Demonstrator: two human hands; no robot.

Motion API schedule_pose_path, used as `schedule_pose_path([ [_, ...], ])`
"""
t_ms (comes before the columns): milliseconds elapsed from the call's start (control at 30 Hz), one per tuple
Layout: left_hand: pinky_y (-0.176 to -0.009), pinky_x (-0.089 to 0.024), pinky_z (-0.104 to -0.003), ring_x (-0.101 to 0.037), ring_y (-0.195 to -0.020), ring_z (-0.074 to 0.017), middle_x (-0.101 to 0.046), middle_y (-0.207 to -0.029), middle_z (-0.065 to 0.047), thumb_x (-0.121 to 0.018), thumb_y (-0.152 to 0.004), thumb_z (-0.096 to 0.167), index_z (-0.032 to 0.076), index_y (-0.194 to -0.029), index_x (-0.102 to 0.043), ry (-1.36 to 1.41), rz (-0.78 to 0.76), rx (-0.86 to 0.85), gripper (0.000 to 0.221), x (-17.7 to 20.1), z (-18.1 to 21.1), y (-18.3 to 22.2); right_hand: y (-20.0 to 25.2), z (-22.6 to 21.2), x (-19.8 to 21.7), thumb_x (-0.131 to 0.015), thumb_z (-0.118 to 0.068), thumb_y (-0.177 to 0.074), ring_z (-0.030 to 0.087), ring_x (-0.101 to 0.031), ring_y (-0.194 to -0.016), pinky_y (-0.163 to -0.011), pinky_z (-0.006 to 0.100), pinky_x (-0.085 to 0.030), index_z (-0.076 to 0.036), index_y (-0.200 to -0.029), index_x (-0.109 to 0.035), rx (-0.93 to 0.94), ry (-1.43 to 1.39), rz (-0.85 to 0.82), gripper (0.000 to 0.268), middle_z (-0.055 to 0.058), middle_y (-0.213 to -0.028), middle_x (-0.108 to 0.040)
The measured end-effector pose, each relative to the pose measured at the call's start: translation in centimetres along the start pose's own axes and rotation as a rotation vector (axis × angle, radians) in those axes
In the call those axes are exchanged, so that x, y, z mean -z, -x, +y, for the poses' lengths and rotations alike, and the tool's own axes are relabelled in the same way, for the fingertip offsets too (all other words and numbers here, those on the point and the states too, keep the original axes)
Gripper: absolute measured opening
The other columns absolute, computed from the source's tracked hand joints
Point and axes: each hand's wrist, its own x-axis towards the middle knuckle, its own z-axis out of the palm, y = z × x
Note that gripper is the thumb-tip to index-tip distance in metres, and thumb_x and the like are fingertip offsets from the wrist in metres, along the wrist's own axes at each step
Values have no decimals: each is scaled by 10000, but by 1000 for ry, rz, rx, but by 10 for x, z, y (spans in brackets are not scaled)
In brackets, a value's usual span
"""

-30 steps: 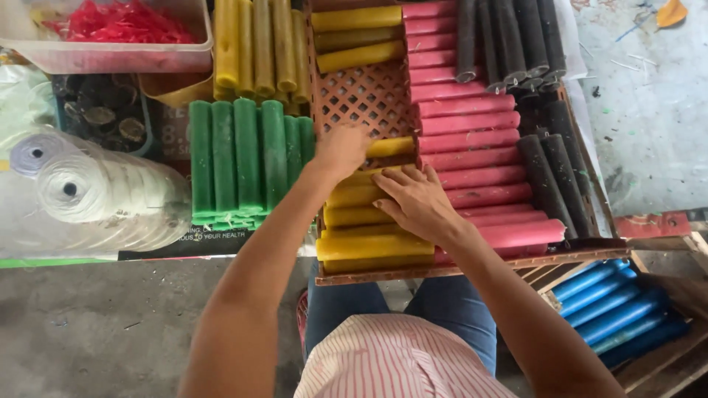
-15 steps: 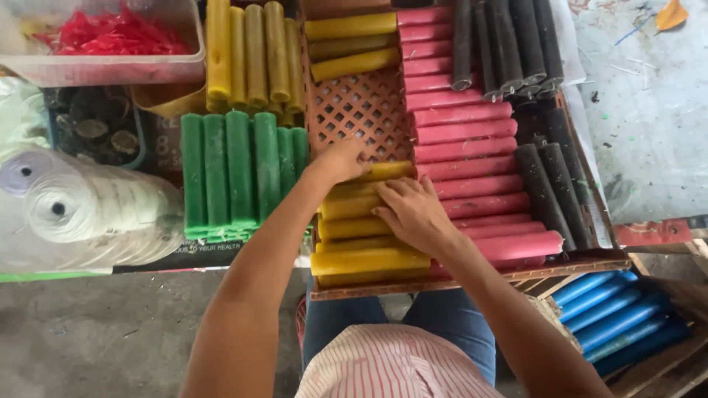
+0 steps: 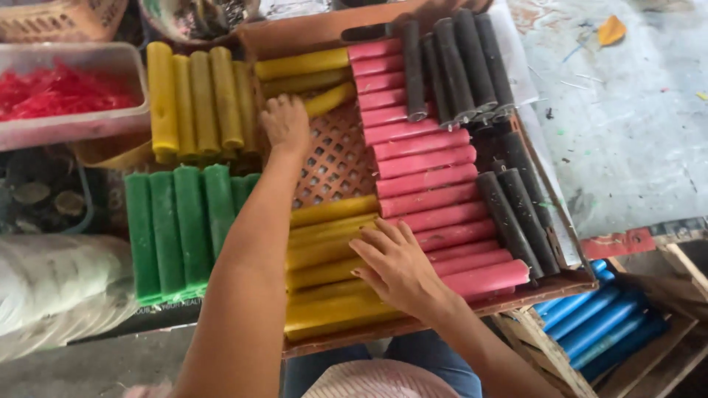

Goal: Organizing colored candles by placing them into a wooden tray by color.

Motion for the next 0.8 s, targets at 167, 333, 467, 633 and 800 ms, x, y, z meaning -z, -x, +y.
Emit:
schedule_pose_path([
  [167, -989, -418, -540, -449, -1309, -398, -558, -1348, -206, -734, -892, 338, 66, -1253, -671, 120, -538, 98, 456, 41, 6, 10, -3, 3, 15, -661, -354, -932, 438, -586, -1255, -991, 595, -420, -152, -1288, -665, -10, -30, 62, 409, 140, -1224, -672],
  [333, -965, -482, -571, -657, -1157, -419, -708, -1190, -200, -369, -981, 477, 88, -1137, -660, 553, -676, 203, 510, 160, 6, 49, -6, 1, 30, -628, -274, -943, 442, -595, -1255, -1024, 571, -438, -116, -1303, -671, -49, -128, 73, 395, 162, -1254, -673],
  [467, -981, -509, -512, -684, -1110, -389, -726, -1154, -219, -383, -1009, 435, 45, -1068, -706, 943, -657, 294, 510, 236, 21, 93, -33, -31, 47, -649, -205, -932, 491, -518, -1350, -1132, 587, -386, 1, -1460, -531, -33, -351, 251, 579, 259, -1422, -555],
  [633, -981, -567, -450, -712, -1075, -337, -727, -1209, -200, -555, -984, 340, 27, -1197, -706, 1556, -693, 499, 407, 307, 47, 161, -51, 9, 39, -484, -597, -992, 402, -451, -1284, -1159, 529, -256, -108, -1483, -527, 117, -212, 269, 694, 196, -1328, -529],
  [800, -461, -617, -408, -733, -645, -344, -675, -883, -243, -577, -989, 241, -67, -1333, -594, 2032, -911, 531, 462, 291, 58, 192, -27, 71, 111, -513, -355, -1055, 351, -552, -1146, -1124, 455, -364, -186, -1225, -770, -103, -159, 421, 351, 144, -1122, -639],
])
